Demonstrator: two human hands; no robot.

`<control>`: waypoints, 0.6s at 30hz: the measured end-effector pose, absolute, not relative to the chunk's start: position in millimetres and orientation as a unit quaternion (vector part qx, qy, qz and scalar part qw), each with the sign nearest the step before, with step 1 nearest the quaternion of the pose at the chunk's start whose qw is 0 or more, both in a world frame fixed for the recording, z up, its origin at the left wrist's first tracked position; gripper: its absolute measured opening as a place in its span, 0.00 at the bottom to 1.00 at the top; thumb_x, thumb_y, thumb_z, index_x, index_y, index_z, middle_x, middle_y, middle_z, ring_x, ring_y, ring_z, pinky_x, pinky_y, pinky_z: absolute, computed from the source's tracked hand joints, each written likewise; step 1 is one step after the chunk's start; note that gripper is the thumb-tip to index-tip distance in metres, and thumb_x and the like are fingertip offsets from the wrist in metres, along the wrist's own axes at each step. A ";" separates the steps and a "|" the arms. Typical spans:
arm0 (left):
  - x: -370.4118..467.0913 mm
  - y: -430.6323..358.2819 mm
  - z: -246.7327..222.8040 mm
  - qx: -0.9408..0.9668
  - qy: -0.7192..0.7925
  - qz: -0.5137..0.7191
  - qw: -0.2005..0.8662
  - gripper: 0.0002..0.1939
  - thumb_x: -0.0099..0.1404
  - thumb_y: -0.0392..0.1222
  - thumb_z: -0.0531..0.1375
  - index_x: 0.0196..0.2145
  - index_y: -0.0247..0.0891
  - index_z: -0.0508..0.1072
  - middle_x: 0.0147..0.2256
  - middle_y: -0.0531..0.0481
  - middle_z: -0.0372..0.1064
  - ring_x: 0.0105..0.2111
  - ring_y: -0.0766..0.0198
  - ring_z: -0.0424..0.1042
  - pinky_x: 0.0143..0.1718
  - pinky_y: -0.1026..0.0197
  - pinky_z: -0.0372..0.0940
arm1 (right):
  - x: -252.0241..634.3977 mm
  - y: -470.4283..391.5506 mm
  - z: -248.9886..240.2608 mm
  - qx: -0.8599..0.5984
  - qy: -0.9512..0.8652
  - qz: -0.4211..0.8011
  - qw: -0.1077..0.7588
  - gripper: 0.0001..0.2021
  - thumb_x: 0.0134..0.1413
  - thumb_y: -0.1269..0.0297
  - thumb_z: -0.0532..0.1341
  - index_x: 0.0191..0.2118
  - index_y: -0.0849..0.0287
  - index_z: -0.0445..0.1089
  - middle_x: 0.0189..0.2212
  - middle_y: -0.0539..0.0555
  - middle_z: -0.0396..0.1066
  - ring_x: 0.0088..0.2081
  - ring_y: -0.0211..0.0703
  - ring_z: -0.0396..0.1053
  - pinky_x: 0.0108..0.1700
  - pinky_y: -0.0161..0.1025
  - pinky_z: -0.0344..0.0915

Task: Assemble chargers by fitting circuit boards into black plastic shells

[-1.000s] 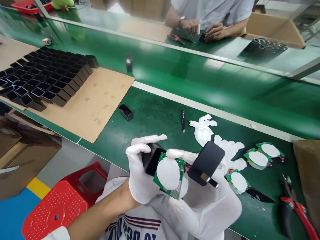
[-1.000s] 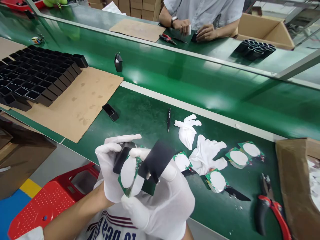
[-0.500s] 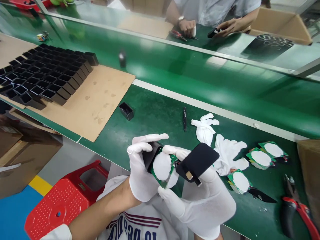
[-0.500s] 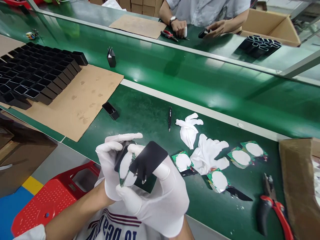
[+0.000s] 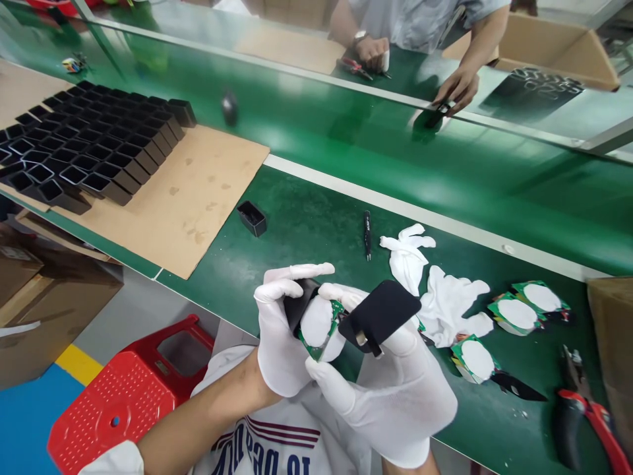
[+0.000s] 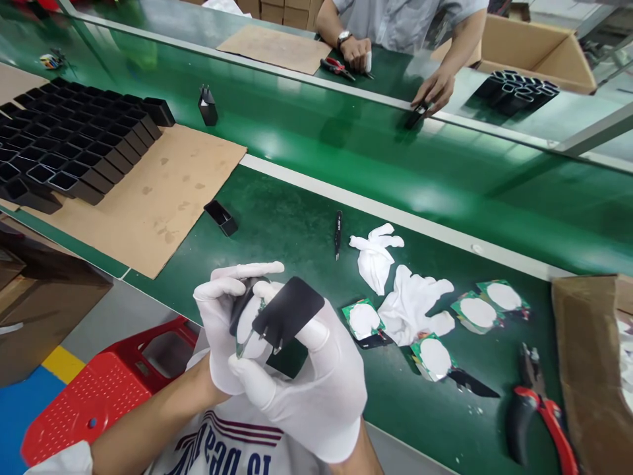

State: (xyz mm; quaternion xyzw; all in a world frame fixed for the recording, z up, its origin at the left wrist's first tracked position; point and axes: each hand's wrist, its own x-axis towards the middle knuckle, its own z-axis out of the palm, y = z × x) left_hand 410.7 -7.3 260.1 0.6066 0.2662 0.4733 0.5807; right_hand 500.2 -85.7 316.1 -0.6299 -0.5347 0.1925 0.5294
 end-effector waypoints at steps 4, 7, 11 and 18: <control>412.3 -9.2 252.8 0.623 0.236 0.535 0.519 0.17 0.72 0.48 0.65 0.45 0.49 0.58 0.53 0.44 0.77 0.51 0.48 0.79 0.45 0.43 0.75 | 500.7 -84.0 316.4 -0.643 -0.536 0.170 0.520 0.21 0.53 0.74 0.69 0.49 0.45 0.71 0.37 0.47 0.78 0.40 0.51 0.80 0.41 0.47 0.78; 412.0 -10.6 246.3 0.625 0.227 0.540 0.516 0.12 0.75 0.48 0.62 0.48 0.50 0.60 0.55 0.44 0.77 0.53 0.48 0.77 0.48 0.41 0.74 | 499.7 -82.4 316.6 -0.653 -0.535 0.150 0.514 0.21 0.53 0.74 0.69 0.49 0.44 0.71 0.34 0.47 0.78 0.36 0.50 0.79 0.41 0.49 0.78; 411.0 -11.4 244.8 0.621 0.223 0.539 0.524 0.11 0.77 0.52 0.60 0.50 0.50 0.61 0.57 0.44 0.74 0.55 0.48 0.76 0.54 0.38 0.73 | 496.9 -83.0 312.4 -0.682 -0.532 0.109 0.491 0.20 0.53 0.72 0.71 0.50 0.45 0.73 0.38 0.49 0.80 0.40 0.53 0.80 0.44 0.52 0.79; 409.1 -13.9 242.9 0.617 0.232 0.529 0.534 0.14 0.76 0.50 0.63 0.53 0.50 0.62 0.57 0.45 0.70 0.54 0.52 0.75 0.54 0.42 0.73 | 494.9 -81.1 298.6 -0.680 -0.517 0.097 0.511 0.17 0.56 0.66 0.74 0.49 0.43 0.76 0.51 0.51 0.81 0.51 0.62 0.79 0.51 0.62 0.77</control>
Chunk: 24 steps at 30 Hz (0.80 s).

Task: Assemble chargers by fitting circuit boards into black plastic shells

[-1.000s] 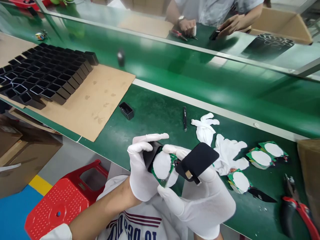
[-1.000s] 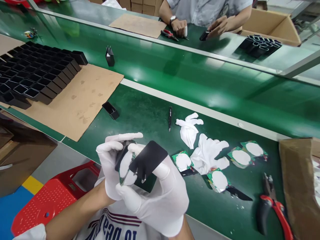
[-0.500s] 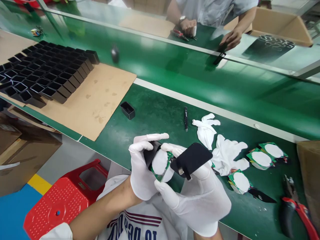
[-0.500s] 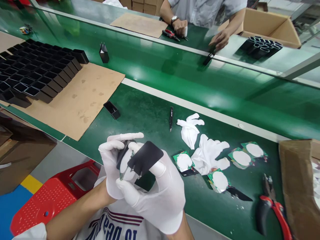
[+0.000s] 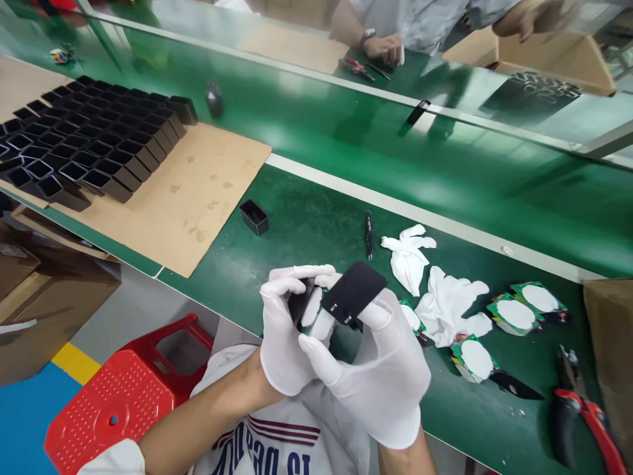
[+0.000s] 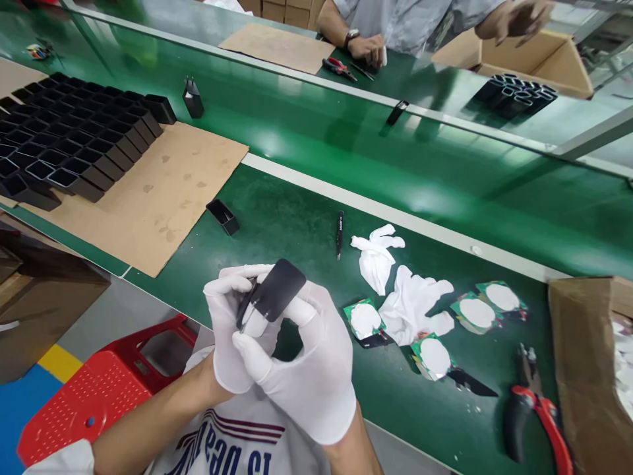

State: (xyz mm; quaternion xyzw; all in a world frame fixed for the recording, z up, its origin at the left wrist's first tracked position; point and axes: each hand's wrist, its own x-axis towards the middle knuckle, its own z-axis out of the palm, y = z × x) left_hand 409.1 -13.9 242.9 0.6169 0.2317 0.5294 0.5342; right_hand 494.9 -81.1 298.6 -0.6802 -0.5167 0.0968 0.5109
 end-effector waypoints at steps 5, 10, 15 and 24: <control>412.3 -12.6 233.4 0.626 0.263 0.513 0.526 0.25 0.67 0.32 0.68 0.53 0.48 0.60 0.55 0.44 0.69 0.52 0.55 0.75 0.49 0.49 0.75 | 497.3 -75.3 289.1 -0.711 -0.514 0.058 0.476 0.25 0.56 0.60 0.76 0.59 0.43 0.76 0.53 0.54 0.79 0.53 0.60 0.76 0.52 0.59 0.79; 415.6 -7.6 239.3 0.599 0.318 0.517 0.521 0.24 0.65 0.28 0.68 0.49 0.46 0.61 0.51 0.48 0.68 0.49 0.60 0.77 0.48 0.54 0.76 | 504.0 -80.3 279.7 -0.686 -0.412 0.089 0.593 0.21 0.65 0.52 0.71 0.61 0.45 0.76 0.54 0.58 0.76 0.55 0.59 0.76 0.55 0.59 0.77; 409.9 -6.3 240.6 0.625 0.302 0.522 0.496 0.28 0.65 0.30 0.69 0.56 0.46 0.63 0.54 0.45 0.68 0.49 0.58 0.77 0.46 0.53 0.77 | 503.8 -79.6 282.0 -0.668 -0.420 0.163 0.593 0.25 0.60 0.53 0.75 0.61 0.45 0.76 0.52 0.56 0.78 0.52 0.56 0.77 0.54 0.54 0.76; 408.0 -9.6 237.1 0.638 0.276 0.529 0.487 0.28 0.68 0.29 0.67 0.60 0.49 0.63 0.56 0.43 0.68 0.53 0.52 0.76 0.51 0.43 0.78 | 485.3 -62.9 292.6 -0.695 -0.336 0.286 0.568 0.20 0.54 0.61 0.75 0.52 0.51 0.78 0.50 0.55 0.81 0.50 0.53 0.80 0.48 0.46 0.78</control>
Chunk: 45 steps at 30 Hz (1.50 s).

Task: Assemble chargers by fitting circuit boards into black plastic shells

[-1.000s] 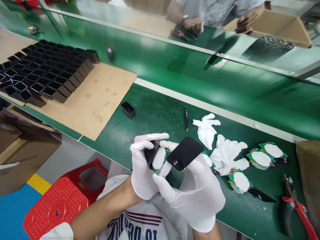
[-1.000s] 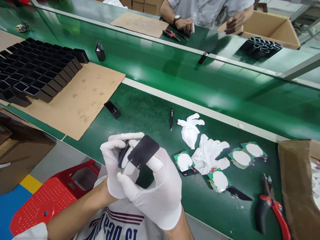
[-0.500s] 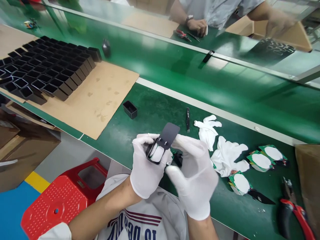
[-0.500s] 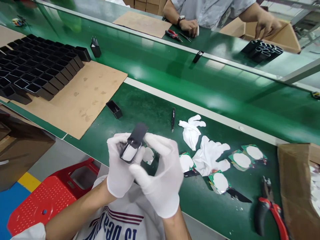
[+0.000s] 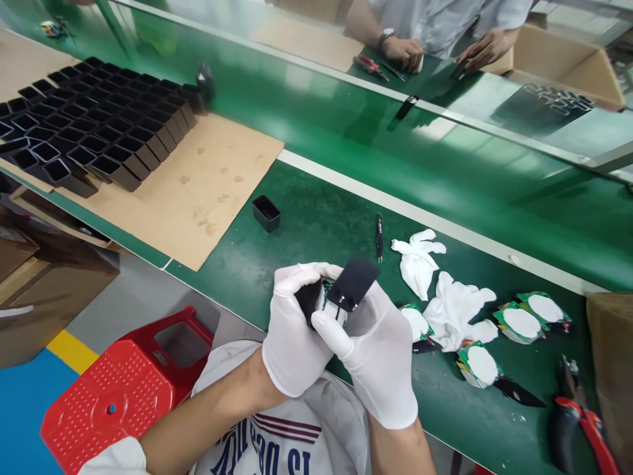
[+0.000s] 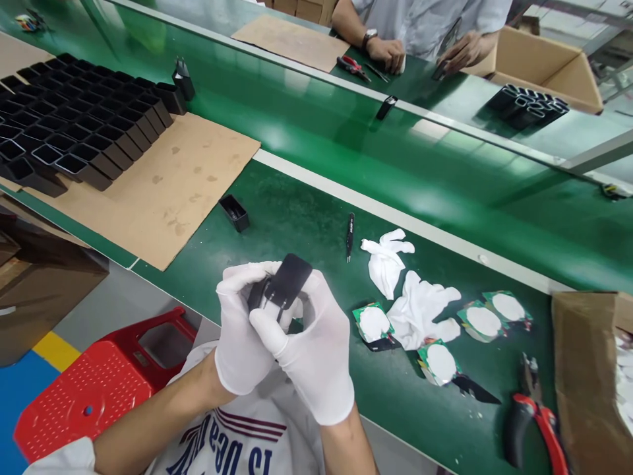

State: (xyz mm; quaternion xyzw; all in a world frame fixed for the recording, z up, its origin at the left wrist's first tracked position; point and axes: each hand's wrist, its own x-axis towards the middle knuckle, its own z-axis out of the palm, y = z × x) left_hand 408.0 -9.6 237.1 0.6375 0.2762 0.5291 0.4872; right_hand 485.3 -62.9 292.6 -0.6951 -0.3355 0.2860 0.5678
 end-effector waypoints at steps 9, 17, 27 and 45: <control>398.2 1.0 250.8 0.638 0.354 0.471 0.495 0.32 0.62 0.39 0.76 0.56 0.45 0.63 0.50 0.46 0.68 0.44 0.58 0.77 0.47 0.52 0.77 | 496.1 -51.3 284.6 -0.658 -0.325 0.282 0.619 0.24 0.60 0.40 0.72 0.53 0.50 0.79 0.46 0.54 0.83 0.45 0.52 0.81 0.49 0.49 0.78; 386.4 0.2 253.1 0.668 0.331 0.487 0.454 0.32 0.61 0.37 0.75 0.56 0.45 0.64 0.50 0.46 0.64 0.46 0.57 0.75 0.48 0.53 0.74 | 504.4 -33.2 295.2 -0.669 -0.239 0.375 0.596 0.21 0.60 0.44 0.72 0.26 0.54 0.72 0.25 0.48 0.69 0.27 0.41 0.66 0.26 0.39 0.59; 381.1 3.5 259.9 0.681 0.315 0.481 0.453 0.29 0.63 0.39 0.76 0.55 0.45 0.66 0.50 0.47 0.64 0.46 0.59 0.75 0.49 0.55 0.74 | 507.9 -34.5 301.9 -0.558 -0.222 0.502 0.622 0.25 0.54 0.50 0.77 0.23 0.55 0.64 0.23 0.44 0.56 0.27 0.37 0.54 0.29 0.38 0.51; 381.7 11.1 256.3 0.687 0.199 0.547 0.435 0.30 0.67 0.48 0.75 0.56 0.46 0.62 0.49 0.47 0.64 0.45 0.59 0.78 0.47 0.54 0.79 | 506.6 -44.9 291.9 -0.496 -0.327 0.484 0.643 0.20 0.65 0.48 0.71 0.28 0.54 0.71 0.27 0.46 0.63 0.32 0.40 0.60 0.36 0.40 0.57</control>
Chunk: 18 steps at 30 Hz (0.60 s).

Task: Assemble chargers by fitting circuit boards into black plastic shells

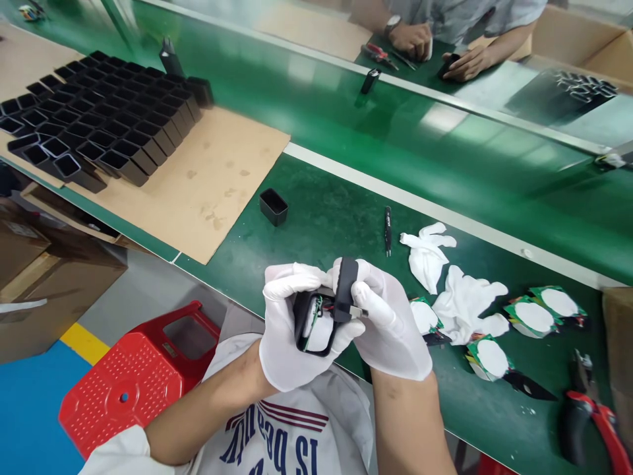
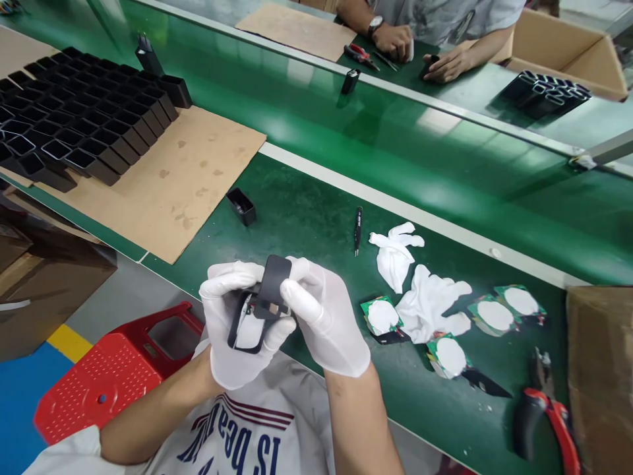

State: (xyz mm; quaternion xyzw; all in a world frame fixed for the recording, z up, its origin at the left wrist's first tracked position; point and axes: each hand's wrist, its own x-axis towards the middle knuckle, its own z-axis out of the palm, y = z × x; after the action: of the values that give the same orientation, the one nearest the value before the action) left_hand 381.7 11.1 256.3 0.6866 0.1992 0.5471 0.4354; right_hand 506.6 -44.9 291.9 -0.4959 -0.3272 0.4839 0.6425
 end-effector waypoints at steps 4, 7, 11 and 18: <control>382.0 14.9 254.8 0.677 0.185 0.553 0.449 0.30 0.67 0.47 0.74 0.56 0.45 0.62 0.50 0.47 0.63 0.45 0.58 0.79 0.47 0.53 0.79 | 504.8 -42.6 290.8 -0.494 -0.342 0.474 0.644 0.20 0.66 0.47 0.70 0.28 0.54 0.71 0.28 0.46 0.65 0.32 0.41 0.62 0.36 0.41 0.56; 381.1 16.4 253.5 0.678 0.195 0.552 0.443 0.30 0.67 0.51 0.74 0.56 0.46 0.61 0.49 0.47 0.62 0.44 0.59 0.78 0.46 0.54 0.80 | 503.9 -39.7 289.8 -0.504 -0.344 0.469 0.639 0.20 0.66 0.47 0.70 0.28 0.54 0.71 0.27 0.45 0.64 0.31 0.39 0.60 0.36 0.40 0.56; 378.7 17.8 252.5 0.682 0.206 0.547 0.440 0.31 0.67 0.53 0.74 0.56 0.46 0.61 0.49 0.47 0.62 0.44 0.59 0.78 0.45 0.54 0.80 | 504.5 -34.3 290.7 -0.517 -0.339 0.465 0.634 0.21 0.64 0.46 0.72 0.28 0.54 0.72 0.26 0.45 0.64 0.30 0.39 0.60 0.35 0.40 0.57; 377.5 19.6 249.7 0.658 0.270 0.534 0.457 0.27 0.69 0.56 0.72 0.55 0.45 0.64 0.48 0.47 0.64 0.46 0.57 0.74 0.47 0.53 0.75 | 480.9 -36.2 284.8 -0.617 -0.300 0.286 0.669 0.17 0.75 0.51 0.61 0.35 0.53 0.77 0.27 0.47 0.68 0.31 0.41 0.67 0.36 0.41 0.65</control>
State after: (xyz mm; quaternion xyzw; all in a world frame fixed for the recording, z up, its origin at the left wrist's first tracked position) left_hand 377.5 19.6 249.7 0.6584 0.2700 0.5337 0.4569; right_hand 480.9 -36.2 284.8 -0.6170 -0.3003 0.2862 0.6688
